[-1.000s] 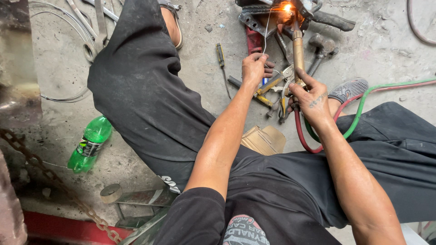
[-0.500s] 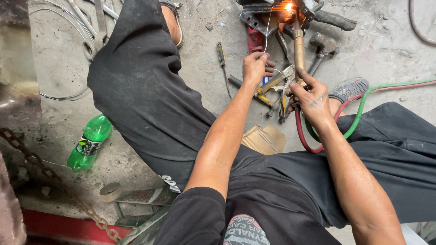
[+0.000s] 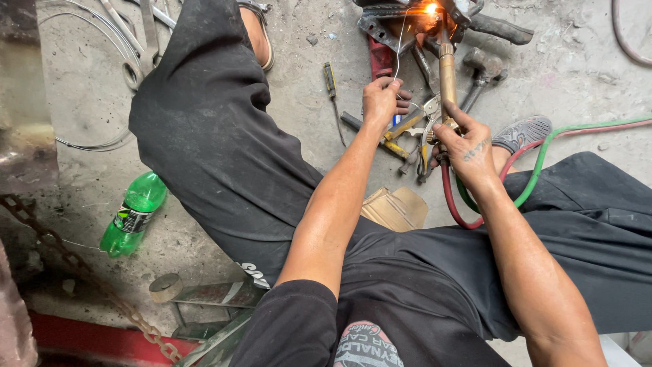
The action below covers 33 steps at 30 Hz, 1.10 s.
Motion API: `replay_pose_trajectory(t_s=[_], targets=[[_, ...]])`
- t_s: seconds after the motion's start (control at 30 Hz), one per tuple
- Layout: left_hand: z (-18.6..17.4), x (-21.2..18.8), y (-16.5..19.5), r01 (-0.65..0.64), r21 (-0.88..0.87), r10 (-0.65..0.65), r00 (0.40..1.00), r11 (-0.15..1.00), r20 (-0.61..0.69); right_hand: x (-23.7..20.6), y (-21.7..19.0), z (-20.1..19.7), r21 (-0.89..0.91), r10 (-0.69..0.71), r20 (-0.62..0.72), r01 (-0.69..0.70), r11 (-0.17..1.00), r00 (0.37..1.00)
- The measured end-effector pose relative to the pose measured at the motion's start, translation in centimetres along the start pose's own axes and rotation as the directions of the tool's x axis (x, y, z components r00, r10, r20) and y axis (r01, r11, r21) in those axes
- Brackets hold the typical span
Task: The person sits on the floor and uses a welding torch to join metal parts held in a vise. They feed a thin welding rod into the molten area while maintaining the torch flame, then briefly inspect the joint with pliers before continuing to weld.
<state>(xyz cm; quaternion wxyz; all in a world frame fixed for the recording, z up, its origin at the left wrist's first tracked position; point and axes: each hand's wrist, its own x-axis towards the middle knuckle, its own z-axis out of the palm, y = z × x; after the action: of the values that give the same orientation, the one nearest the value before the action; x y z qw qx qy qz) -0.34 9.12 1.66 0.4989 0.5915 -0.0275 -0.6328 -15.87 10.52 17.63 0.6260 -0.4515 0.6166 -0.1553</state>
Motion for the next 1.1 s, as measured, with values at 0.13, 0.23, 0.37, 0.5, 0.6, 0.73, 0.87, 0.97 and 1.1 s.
replay_pose_trajectory(t_s=[0.13, 0.23, 0.37, 0.5, 0.6, 0.73, 0.87, 0.97, 1.1], targets=[[0.02, -0.05, 0.12, 0.002, 0.001, -0.002, 1.000, 1.000, 0.001, -0.03, -0.20, 0.00, -0.002, 0.009, -0.004, -0.009, 1.000, 1.000], [0.01, -0.07, 0.29, 0.009, 0.022, -0.009, 1.000, 1.000, -0.008, -0.05, -0.29, -0.02, -0.020, 0.013, -0.003, -0.013, 1.000, 1.000], [-0.03, -0.10, 0.46, 0.000, 0.009, 0.000, 1.000, 1.000, -0.007, 0.09, -0.29, -0.02, 0.010, 0.008, 0.001, -0.008, 1.000, 1.000], [-0.08, -0.01, 0.47, -0.003, 0.008, 0.003, 1.000, 1.000, -0.006, 0.25, -0.19, -0.05, 0.017, -0.001, 0.006, 0.001, 1.000, 1.000], [-0.05, 0.13, 0.38, 0.000, 0.001, 0.000, 1.000, 1.000, -0.002, 0.22, -0.09, -0.12, 0.001, -0.003, 0.009, 0.003, 1.000, 1.000], [-0.13, 0.01, 0.02, -0.004, -0.004, 0.004, 1.000, 1.000, 0.001, 0.06, 0.12, -0.11, 0.010, -0.001, 0.010, 0.001, 1.000, 1.000], [-0.11, -0.03, 0.02, -0.002, 0.005, 0.002, 1.000, 1.000, 0.002, 0.04, 0.17, -0.09, 0.009, -0.001, 0.007, 0.001, 1.000, 1.000], [-0.08, -0.05, 0.03, 0.001, 0.013, -0.001, 1.000, 1.000, 0.003, 0.01, 0.19, -0.09, -0.003, -0.003, 0.007, 0.003, 1.000, 1.000], [0.11, 0.12, 0.04, 0.006, 0.001, -0.006, 1.000, 1.000, 0.003, -0.04, 0.15, -0.07, 0.001, -0.002, 0.002, 0.002, 1.000, 1.000]])
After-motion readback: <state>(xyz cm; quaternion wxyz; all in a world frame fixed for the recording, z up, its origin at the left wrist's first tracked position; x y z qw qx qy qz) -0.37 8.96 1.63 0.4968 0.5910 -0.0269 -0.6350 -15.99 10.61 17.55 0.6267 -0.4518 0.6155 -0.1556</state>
